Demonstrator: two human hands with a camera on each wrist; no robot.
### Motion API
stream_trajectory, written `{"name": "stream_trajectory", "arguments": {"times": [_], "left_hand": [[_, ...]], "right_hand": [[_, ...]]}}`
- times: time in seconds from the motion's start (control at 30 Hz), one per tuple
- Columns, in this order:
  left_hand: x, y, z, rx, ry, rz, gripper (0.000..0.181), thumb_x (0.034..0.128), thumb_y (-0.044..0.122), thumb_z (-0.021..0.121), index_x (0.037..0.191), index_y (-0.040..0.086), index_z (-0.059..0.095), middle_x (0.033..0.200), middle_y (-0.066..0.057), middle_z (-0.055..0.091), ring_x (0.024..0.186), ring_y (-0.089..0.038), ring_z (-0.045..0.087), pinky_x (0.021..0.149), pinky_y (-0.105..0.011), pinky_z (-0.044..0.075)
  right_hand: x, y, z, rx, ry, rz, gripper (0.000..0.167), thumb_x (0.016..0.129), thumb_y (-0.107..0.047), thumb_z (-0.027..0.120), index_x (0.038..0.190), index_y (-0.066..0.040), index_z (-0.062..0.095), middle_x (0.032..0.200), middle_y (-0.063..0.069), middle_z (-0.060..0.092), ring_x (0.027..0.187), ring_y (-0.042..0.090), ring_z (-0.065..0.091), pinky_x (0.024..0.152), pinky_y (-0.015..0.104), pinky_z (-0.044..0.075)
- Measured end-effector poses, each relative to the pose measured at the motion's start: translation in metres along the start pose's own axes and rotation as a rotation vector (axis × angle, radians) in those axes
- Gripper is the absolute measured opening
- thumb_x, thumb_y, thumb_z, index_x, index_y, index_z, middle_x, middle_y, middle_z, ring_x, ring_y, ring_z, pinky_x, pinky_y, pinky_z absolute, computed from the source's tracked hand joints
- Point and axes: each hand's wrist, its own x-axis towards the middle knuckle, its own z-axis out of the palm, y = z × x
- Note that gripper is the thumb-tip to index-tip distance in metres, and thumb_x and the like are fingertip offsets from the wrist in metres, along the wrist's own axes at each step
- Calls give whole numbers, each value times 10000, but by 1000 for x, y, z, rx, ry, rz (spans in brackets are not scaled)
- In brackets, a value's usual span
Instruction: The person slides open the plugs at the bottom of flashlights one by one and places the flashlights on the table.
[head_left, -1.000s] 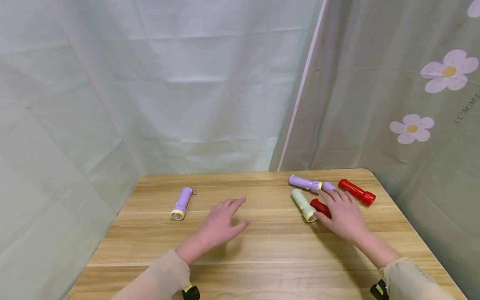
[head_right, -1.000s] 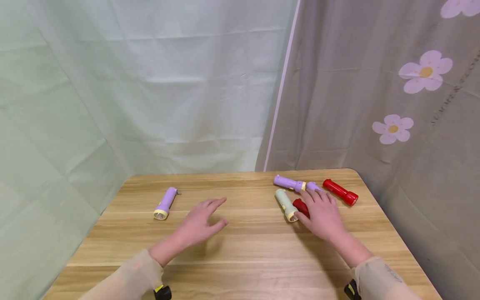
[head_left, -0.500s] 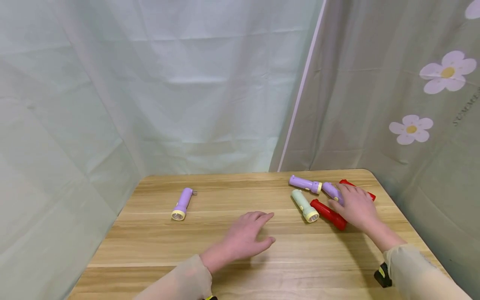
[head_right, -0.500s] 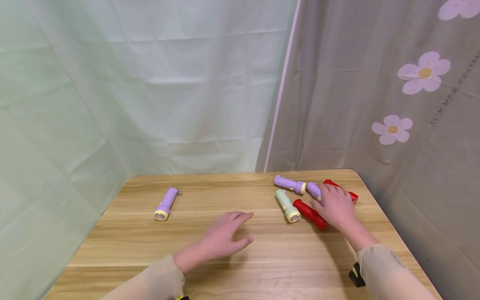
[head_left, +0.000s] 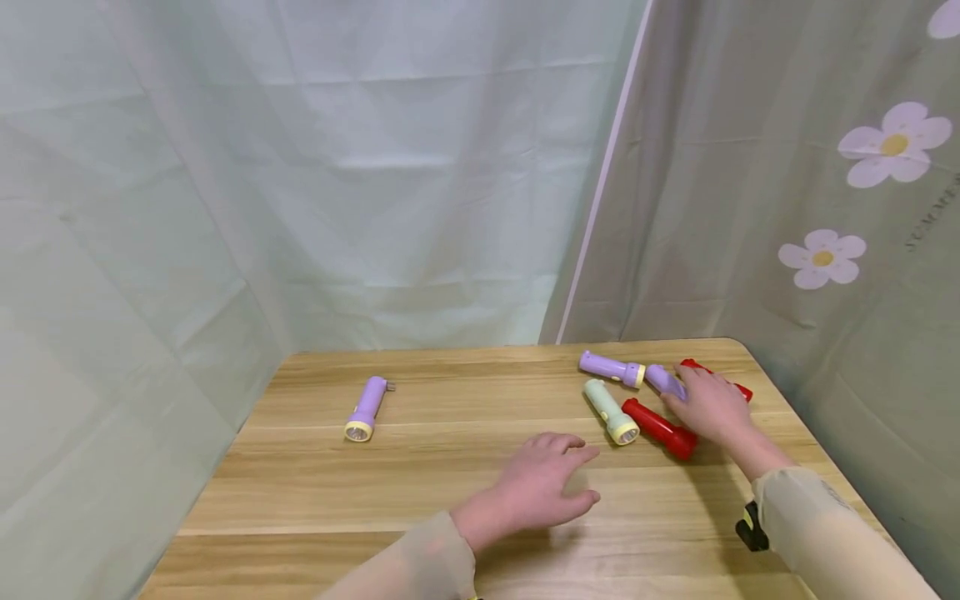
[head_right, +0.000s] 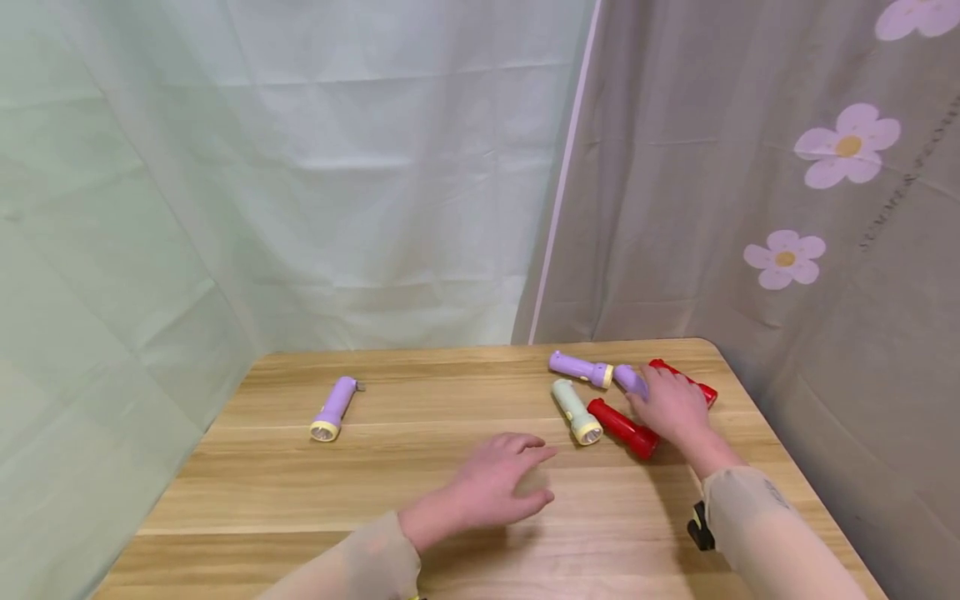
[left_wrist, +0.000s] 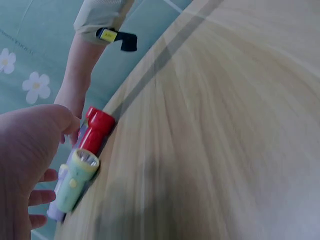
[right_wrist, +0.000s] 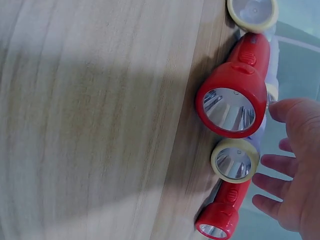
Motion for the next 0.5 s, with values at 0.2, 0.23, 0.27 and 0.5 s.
{"name": "stream_trajectory", "arguments": {"times": [0.2,0.23,0.27,0.5], "left_hand": [[8,11,6,3,-56,9,621,984,599,532,1522,291,493,1506,33,496,1388,-194,447,1142,-441,354],[8,13,6,4,-63,8,619,981,598,537,1519,294,496,1508,32,495,1389,-193,446,1142,-441,353],[9,14,7,7,-68,8,618,980,598,539,1518,296,496,1508,32,497,1388,-194,448,1141,-439,354],[7,24,11,32,-74,16,610,979,596,544,1510,299,501,1502,37,499,1378,-191,452,1140,-435,355]], "right_hand": [[5,2,2,7,-51,65,616,945,-370,673,1375,49,535,1139,254,637,944,426,592,764,593,481],[6,2,2,8,-63,77,612,942,-371,680,1361,52,538,1105,241,636,907,403,586,739,572,482],[7,2,2,9,-74,89,609,938,-372,686,1349,55,542,1079,230,633,880,384,578,721,556,483],[11,-1,-1,23,-147,142,590,929,-356,692,1309,72,547,1023,211,625,844,361,561,680,525,479]]}}
